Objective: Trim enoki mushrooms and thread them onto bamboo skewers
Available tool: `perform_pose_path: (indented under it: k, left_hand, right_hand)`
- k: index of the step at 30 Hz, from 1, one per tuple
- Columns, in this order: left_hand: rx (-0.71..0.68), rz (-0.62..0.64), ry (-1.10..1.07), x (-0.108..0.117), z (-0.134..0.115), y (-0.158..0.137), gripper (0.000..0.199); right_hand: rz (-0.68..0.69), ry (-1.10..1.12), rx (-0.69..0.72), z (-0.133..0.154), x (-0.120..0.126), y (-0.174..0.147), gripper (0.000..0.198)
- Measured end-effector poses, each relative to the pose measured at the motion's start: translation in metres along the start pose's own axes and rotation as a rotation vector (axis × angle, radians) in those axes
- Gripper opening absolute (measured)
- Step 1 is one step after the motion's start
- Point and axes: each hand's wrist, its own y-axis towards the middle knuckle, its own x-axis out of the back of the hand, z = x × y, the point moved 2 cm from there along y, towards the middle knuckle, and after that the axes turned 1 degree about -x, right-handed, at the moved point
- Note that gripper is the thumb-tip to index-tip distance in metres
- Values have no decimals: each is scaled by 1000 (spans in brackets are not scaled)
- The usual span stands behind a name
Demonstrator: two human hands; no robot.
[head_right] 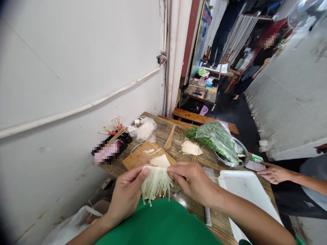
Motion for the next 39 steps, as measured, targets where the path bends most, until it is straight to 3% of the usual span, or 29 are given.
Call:
perform_pose_path:
  k: [10, 23, 39]
  left_hand:
    - [17, 0, -78, -2, 2, -4, 22]
    - [73, -4, -135, -8, 1, -4, 22]
    - [87, 81, -123, -8, 2, -2, 21]
  right_hand:
    - [128, 76, -78, 6, 8, -2, 31]
    - [84, 101, -81, 3, 3, -1, 29]
    - [47, 87, -92, -1, -1, -3, 28]
